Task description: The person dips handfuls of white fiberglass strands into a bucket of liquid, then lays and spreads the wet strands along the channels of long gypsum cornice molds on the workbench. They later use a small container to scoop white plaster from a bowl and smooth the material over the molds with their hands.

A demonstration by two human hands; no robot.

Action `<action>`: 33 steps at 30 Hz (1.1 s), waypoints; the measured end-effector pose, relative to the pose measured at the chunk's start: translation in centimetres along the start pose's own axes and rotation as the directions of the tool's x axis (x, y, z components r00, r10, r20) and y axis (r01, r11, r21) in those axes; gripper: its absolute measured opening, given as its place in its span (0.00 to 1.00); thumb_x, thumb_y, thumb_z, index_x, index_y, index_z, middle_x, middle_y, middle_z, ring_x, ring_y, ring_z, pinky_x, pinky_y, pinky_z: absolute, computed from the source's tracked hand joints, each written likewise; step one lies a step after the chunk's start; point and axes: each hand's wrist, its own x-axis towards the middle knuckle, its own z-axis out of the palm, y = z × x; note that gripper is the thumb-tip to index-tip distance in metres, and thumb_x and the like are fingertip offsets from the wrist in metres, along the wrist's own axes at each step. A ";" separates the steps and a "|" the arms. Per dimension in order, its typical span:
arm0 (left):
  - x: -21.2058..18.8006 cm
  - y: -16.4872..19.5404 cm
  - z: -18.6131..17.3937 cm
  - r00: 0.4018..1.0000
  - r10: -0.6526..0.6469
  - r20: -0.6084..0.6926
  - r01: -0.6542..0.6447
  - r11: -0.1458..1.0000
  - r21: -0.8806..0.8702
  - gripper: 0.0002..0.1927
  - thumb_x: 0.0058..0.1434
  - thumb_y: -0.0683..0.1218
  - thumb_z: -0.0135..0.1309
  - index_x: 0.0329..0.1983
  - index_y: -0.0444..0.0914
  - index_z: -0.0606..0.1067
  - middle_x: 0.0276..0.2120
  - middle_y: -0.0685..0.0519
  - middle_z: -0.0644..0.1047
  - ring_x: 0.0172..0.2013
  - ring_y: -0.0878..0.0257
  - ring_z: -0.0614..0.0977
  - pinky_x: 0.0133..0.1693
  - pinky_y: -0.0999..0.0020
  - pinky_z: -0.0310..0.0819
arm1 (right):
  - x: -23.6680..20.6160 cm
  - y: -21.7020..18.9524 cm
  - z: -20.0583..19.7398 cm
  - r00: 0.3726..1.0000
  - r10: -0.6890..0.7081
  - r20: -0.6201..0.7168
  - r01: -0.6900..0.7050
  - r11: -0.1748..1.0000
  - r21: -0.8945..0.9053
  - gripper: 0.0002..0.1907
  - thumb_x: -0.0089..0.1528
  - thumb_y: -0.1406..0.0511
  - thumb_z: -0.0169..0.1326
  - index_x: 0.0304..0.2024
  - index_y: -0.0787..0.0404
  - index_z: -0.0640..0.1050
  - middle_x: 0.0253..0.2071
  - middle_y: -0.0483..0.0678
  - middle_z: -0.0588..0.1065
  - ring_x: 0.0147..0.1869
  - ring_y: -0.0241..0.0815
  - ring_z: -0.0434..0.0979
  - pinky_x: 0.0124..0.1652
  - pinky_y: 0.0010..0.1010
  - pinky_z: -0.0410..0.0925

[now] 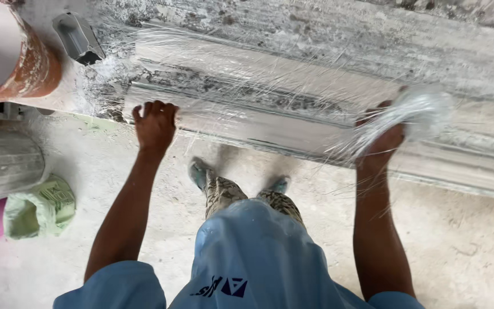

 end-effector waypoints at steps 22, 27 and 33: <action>-1.8 15.0 0.3 0.975 0.031 0.221 0.069 0.900 -0.430 0.12 0.72 0.45 0.43 0.52 0.36 0.73 0.49 0.41 0.79 0.47 0.46 0.82 0.44 0.50 0.78 | 0.9 -5.9 1.3 0.898 -0.366 -0.244 0.199 0.832 -0.517 0.19 0.81 0.53 0.39 0.53 0.62 0.70 0.36 0.46 0.73 0.35 0.39 0.75 0.34 0.31 0.74; -2.6 16.4 -0.3 0.996 0.076 -0.053 -0.081 0.992 -0.101 0.20 0.69 0.48 0.45 0.58 0.29 0.70 0.58 0.32 0.72 0.63 0.36 0.69 0.57 0.35 0.66 | -2.2 -0.2 2.0 0.847 -0.406 -0.343 0.154 0.805 -0.573 0.23 0.76 0.51 0.35 0.50 0.61 0.74 0.34 0.48 0.76 0.32 0.41 0.76 0.34 0.36 0.76; -6.5 22.6 -0.5 0.974 0.197 -0.107 -0.139 0.155 -0.978 0.19 0.62 0.35 0.45 0.56 0.31 0.73 0.47 0.36 0.78 0.49 0.43 0.81 0.54 0.54 0.78 | -5.4 8.6 4.1 0.979 -0.029 -0.199 -0.004 0.986 -0.165 0.21 0.77 0.52 0.42 0.59 0.61 0.71 0.42 0.47 0.76 0.41 0.37 0.76 0.43 0.29 0.75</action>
